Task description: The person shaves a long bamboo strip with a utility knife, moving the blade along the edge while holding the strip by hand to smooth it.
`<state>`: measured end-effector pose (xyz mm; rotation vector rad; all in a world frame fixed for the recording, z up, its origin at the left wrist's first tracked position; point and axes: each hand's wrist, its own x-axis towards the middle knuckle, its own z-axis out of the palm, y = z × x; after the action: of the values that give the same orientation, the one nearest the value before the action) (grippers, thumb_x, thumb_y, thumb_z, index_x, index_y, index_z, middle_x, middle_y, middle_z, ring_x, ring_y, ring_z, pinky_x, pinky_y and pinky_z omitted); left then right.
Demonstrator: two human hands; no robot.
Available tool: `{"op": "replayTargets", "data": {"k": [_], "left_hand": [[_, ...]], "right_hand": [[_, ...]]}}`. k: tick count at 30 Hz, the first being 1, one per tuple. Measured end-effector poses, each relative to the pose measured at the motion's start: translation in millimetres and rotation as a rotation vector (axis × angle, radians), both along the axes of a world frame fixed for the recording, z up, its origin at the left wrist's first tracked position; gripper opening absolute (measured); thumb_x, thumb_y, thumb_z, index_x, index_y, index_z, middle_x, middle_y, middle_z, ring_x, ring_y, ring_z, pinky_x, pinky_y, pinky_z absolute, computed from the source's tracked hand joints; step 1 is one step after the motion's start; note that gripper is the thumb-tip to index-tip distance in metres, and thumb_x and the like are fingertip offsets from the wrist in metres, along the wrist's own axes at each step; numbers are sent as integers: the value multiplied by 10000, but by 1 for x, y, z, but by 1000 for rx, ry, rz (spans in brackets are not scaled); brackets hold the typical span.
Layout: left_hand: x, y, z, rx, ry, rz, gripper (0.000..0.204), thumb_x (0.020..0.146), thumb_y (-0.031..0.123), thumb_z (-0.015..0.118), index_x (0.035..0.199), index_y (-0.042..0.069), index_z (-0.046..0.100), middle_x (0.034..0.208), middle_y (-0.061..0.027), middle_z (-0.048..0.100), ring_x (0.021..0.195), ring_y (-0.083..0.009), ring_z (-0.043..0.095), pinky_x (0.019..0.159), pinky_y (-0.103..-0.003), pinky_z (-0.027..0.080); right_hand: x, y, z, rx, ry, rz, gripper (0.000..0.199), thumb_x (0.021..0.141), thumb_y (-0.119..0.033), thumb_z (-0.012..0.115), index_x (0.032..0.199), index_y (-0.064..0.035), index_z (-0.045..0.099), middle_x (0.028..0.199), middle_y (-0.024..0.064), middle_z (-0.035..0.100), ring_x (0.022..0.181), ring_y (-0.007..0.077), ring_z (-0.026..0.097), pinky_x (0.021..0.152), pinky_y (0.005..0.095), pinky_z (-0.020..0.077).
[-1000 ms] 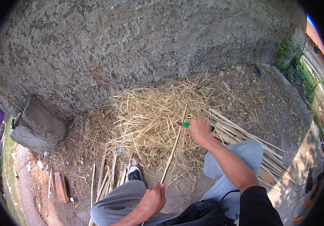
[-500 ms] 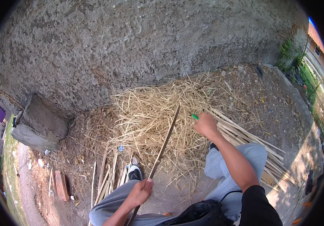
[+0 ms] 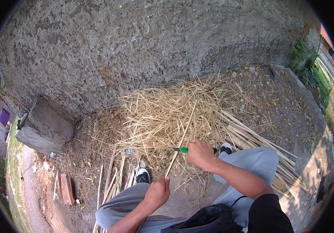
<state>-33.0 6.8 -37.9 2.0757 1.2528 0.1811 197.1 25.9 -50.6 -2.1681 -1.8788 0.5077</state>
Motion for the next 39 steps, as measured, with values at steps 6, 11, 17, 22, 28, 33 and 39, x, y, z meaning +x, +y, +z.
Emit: {"op": "replayTargets", "data": {"k": [6, 11, 17, 22, 28, 33, 39], "left_hand": [[7, -14, 8, 66, 124, -41, 296, 1022, 235, 407, 912, -36, 453, 613, -305, 589, 600, -513, 599, 557, -584, 483], [-10, -23, 10, 32, 148, -52, 273, 1011, 227, 428, 937, -35, 443, 596, -289, 591, 573, -502, 600, 542, -573, 493], [-19, -44, 1, 1, 106, -102, 260, 1004, 221, 450, 904, -18, 454, 549, -309, 551, 537, -530, 567, 501, -611, 461], [-28, -33, 25, -75, 151, -93, 252, 1010, 240, 445, 953, -2, 483, 622, -296, 594, 628, -522, 595, 576, -591, 469], [-28, 20, 21, -836, -490, 116, 280, 1059, 319, 368, 970, 80, 485, 537, -39, 405, 409, -168, 374, 410, -285, 313], [-20, 26, 36, -992, -652, 147, 247, 1072, 345, 304, 1153, 129, 393, 664, -17, 399, 428, -72, 293, 392, -239, 251], [-8, 25, 38, -945, -707, 173, 297, 1071, 336, 296, 1130, 90, 451, 698, -29, 430, 396, -65, 283, 361, -223, 244]], "right_hand": [[4, 6, -28, 125, -148, -12, 157, 793, -60, 561, 738, 13, 689, 741, 220, 674, 682, 337, 690, 590, 477, 523], [34, 30, -46, 70, -141, -142, 181, 804, -90, 549, 809, -4, 708, 829, 242, 669, 796, 394, 668, 707, 498, 503], [105, 47, -95, 49, -278, -349, 148, 826, -63, 575, 809, -16, 714, 881, 213, 696, 832, 352, 696, 711, 460, 543], [162, 31, -102, -12, -267, -607, 164, 854, -62, 566, 918, -22, 711, 942, 203, 705, 887, 336, 699, 761, 461, 557], [118, 46, -76, -28, -36, -632, 208, 825, -159, 606, 836, 40, 668, 856, 223, 687, 825, 389, 680, 703, 434, 543], [58, 33, 31, 175, 379, -353, 248, 813, -194, 626, 683, 17, 623, 573, 227, 564, 592, 375, 625, 592, 441, 475], [41, -5, 85, 419, 259, 55, 366, 817, -234, 674, 571, 5, 546, 474, 177, 462, 443, 359, 473, 485, 441, 378]]}}
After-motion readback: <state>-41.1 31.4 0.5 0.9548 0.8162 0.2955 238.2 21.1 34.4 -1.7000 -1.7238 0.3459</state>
